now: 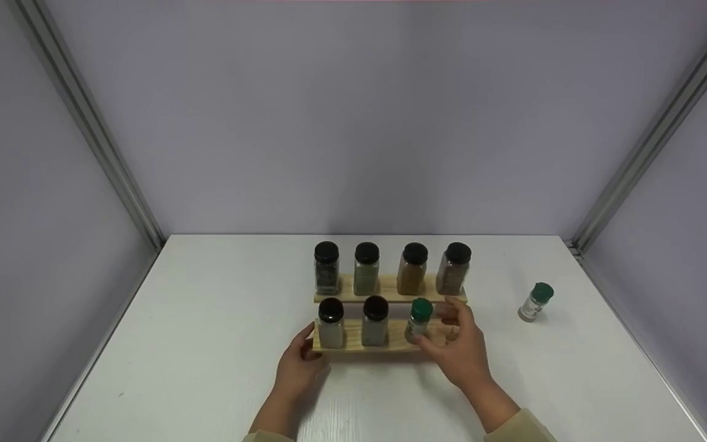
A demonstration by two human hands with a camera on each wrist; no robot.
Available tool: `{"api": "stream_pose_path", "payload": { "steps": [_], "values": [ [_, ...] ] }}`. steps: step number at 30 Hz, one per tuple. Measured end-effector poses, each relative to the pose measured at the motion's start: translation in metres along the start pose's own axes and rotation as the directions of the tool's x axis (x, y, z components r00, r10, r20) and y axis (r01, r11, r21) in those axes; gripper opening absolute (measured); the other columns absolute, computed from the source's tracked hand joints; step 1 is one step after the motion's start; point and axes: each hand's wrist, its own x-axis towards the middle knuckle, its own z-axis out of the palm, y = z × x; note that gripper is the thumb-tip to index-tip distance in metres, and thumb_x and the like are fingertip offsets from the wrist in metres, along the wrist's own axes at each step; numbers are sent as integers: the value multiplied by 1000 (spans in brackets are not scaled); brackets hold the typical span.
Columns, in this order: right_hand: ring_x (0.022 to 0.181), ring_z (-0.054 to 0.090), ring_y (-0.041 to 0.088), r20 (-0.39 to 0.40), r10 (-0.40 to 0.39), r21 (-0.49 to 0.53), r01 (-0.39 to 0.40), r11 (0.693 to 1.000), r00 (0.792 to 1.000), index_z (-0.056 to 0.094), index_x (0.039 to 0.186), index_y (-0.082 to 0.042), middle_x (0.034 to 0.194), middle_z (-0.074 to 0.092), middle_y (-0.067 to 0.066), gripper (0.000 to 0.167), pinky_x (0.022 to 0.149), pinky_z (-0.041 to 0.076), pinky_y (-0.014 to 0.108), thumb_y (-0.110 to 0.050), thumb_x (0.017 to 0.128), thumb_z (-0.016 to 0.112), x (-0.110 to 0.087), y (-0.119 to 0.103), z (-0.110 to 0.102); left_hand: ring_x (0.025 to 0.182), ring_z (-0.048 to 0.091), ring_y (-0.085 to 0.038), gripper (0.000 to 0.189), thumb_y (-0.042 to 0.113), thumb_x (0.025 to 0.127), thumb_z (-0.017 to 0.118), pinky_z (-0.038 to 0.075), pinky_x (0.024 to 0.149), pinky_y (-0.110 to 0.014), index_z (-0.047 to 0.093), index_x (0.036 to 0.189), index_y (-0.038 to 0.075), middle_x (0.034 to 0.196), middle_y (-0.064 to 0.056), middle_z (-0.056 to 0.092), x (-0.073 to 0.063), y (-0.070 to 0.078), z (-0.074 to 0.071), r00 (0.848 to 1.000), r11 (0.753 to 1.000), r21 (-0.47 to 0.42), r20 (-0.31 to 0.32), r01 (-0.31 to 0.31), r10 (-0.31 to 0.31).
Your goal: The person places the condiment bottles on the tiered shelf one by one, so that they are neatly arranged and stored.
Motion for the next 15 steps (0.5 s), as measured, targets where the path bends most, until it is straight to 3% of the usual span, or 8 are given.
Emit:
{"api": "stream_pose_path", "payload": {
  "steps": [5, 9, 11, 15],
  "values": [
    [115, 57, 25, -131, -96, 1, 97, 995, 987, 42, 149, -1, 128, 64, 13, 74, 88, 52, 31, -10, 89, 84, 2, 13, -28, 125, 63, -45, 78, -1, 91, 73, 56, 99, -48, 38, 160, -4, 139, -34, 59, 0, 0, 0, 1000, 1000, 2, -11, 3, -3],
    [111, 57, 20, -272, -146, -58, 135, 989, 951, 42, 145, 3, 124, 63, 14, 55, 84, 46, 14, -6, 97, 69, 10, 25, -54, 125, 63, -44, 78, -1, 91, 74, 55, 101, -50, 38, 160, -3, 140, -34, 58, 0, 1, 0, 1000, 1000, 19, -15, 17, -17],
    [109, 56, 18, -343, -149, -90, 126, 988, 927, 43, 143, 5, 123, 61, 16, 50, 82, 45, 13, -4, 100, 66, 17, 31, -68, 125, 63, -44, 78, -1, 91, 74, 55, 101, -50, 39, 160, -2, 140, -33, 58, 0, 0, 0, 1000, 999, 25, -16, 19, -19],
    [114, 53, 20, -435, -56, -91, 18, 996, 899, 41, 143, 8, 127, 53, 19, 52, 82, 44, 16, -5, 101, 68, 32, 40, -94, 123, 63, -44, 78, -2, 91, 74, 55, 101, -51, 39, 160, -2, 141, -34, 58, 0, 0, 0, 1000, 999, 29, -12, 13, -12]
  ]
}}
